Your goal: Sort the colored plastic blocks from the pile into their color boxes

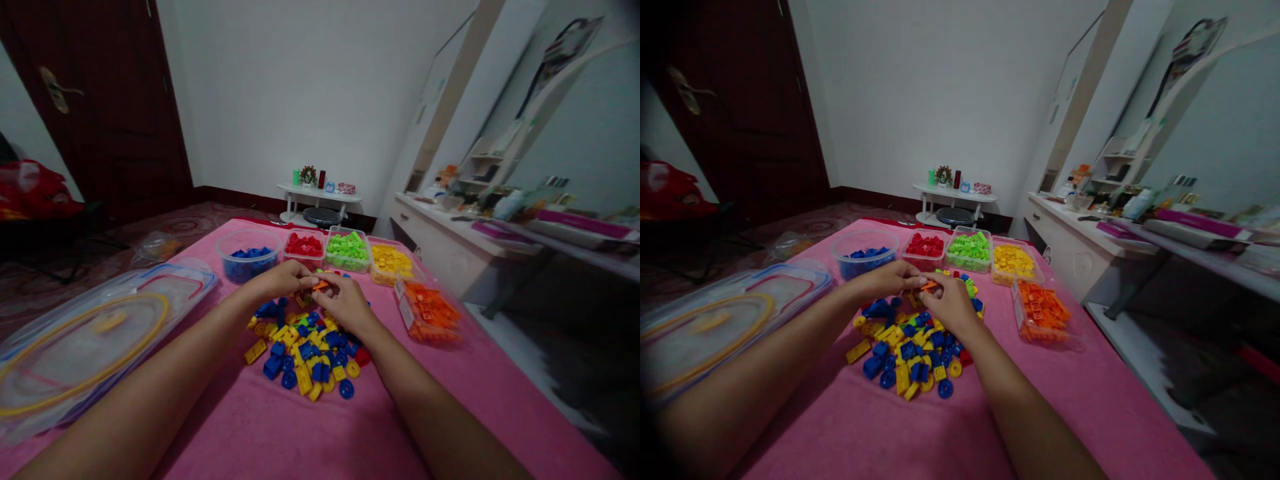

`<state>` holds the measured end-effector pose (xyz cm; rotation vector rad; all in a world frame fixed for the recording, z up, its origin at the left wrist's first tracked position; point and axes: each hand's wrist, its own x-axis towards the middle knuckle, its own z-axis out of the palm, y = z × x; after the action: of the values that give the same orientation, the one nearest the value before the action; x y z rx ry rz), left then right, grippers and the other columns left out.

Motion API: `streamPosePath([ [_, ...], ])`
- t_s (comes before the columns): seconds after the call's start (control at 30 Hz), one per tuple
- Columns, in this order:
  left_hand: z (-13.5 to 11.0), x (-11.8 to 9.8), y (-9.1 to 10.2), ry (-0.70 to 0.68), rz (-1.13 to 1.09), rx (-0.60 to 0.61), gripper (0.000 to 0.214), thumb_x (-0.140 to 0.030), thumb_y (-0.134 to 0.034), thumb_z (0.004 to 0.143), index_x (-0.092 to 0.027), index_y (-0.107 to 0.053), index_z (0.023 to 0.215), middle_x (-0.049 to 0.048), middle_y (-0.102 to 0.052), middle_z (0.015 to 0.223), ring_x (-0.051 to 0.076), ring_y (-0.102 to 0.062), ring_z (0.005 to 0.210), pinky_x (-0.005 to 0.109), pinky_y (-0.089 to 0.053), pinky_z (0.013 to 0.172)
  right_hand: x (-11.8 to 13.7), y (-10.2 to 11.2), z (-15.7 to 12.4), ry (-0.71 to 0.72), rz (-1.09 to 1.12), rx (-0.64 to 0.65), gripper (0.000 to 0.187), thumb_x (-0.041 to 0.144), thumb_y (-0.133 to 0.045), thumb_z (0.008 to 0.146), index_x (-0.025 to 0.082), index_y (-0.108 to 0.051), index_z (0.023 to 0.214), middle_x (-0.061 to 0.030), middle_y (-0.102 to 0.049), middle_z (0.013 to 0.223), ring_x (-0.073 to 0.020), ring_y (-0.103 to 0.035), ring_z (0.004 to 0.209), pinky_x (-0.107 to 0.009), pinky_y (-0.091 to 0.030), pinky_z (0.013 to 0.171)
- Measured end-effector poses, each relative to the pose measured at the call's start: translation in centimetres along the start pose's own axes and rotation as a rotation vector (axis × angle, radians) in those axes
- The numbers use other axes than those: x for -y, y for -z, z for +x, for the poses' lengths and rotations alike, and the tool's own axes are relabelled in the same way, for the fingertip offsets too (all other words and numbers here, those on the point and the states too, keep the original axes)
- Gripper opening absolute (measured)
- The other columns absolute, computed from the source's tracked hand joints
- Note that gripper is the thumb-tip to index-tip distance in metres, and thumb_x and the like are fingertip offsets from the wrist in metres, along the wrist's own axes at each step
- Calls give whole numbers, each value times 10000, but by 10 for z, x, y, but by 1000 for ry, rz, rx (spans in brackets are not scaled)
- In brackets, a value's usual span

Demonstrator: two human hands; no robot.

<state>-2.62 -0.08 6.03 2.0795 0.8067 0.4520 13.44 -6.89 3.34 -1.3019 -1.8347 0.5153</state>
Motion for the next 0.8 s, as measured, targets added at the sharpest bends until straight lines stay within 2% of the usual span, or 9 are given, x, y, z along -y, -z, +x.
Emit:
streamPosePath([
  [0.13,3,-3,-4,-46,48,-86,502,-590,-503,757,-124,-571,584,-17,-462,494,67,-346,443,205,-228,436,5,22,3,27,-19,-124,265,207,-559,733,162,-704,950,-26,-685,775,-111,-560,592,-224,-430,558],
  [0.3,4,-3,-3,-44,78,-140,442,-537,-516,764,-126,-606,630,-6,-512,526,81,-403,464,206,-273,456,6,97,-1,-39,-334,-406,297,257,-559,763,182,-692,1018,-71,-693,962,-181,-624,814,-296,-478,742],
  [0.37,4,-1,-4,-60,99,-132,402,-504,-538,755,-127,-612,638,-9,-516,538,79,-410,474,202,-279,464,4,129,-7,-189,-571,-449,310,298,-554,770,207,-691,1034,-77,-691,976,-220,-624,874,-339,-468,779],
  [0.43,4,1,-6,-75,117,-118,379,-485,-548,751,-127,-618,649,-13,-514,542,77,-406,479,199,-277,466,1,154,-15,-418,-793,-410,327,368,-550,771,245,-694,1037,-92,-690,980,-273,-623,902,-393,-459,758],
  [0.5,4,2,-8,-82,135,-105,371,-476,-551,751,-126,-623,653,-13,-516,547,77,-405,483,198,-277,465,-2,169,-21,-599,-926,-327,348,421,-570,754,259,-697,1034,-114,-679,1010,-315,-614,940,-420,-452,736],
  [0.6,4,2,-9,-84,148,-97,339,-449,-561,746,-126,-636,673,-10,-540,561,81,-429,495,195,-284,466,-2,172,-24,-714,-972,-242,375,443,-607,731,254,-693,1044,-118,-667,1041,-328,-605,970,-429,-450,743],
  [0.67,4,2,-8,-78,144,-117,310,-425,-573,734,-127,-649,690,-4,-562,566,87,-452,503,194,-293,468,3,162,-21,-672,-954,-240,368,429,-596,748,252,-686,1058,-101,-668,1052,-312,-602,975,-423,-446,765],
  [0.73,5,2,-4,-55,140,-165,290,-406,-585,721,-126,-658,696,6,-581,566,96,-471,507,196,-305,470,12,141,-15,-505,-861,-202,330,391,-569,782,232,-692,1043,-87,-681,1019,-273,-610,936,-398,-448,771],
  [0.8,5,3,2,-35,136,-219,283,-399,-590,713,-125,-661,687,14,-593,565,101,-484,508,198,-316,471,26,112,-11,-223,-662,-71,291,345,-562,804,203,-697,1018,-71,-693,971,-217,-615,883,-352,-452,777],
])
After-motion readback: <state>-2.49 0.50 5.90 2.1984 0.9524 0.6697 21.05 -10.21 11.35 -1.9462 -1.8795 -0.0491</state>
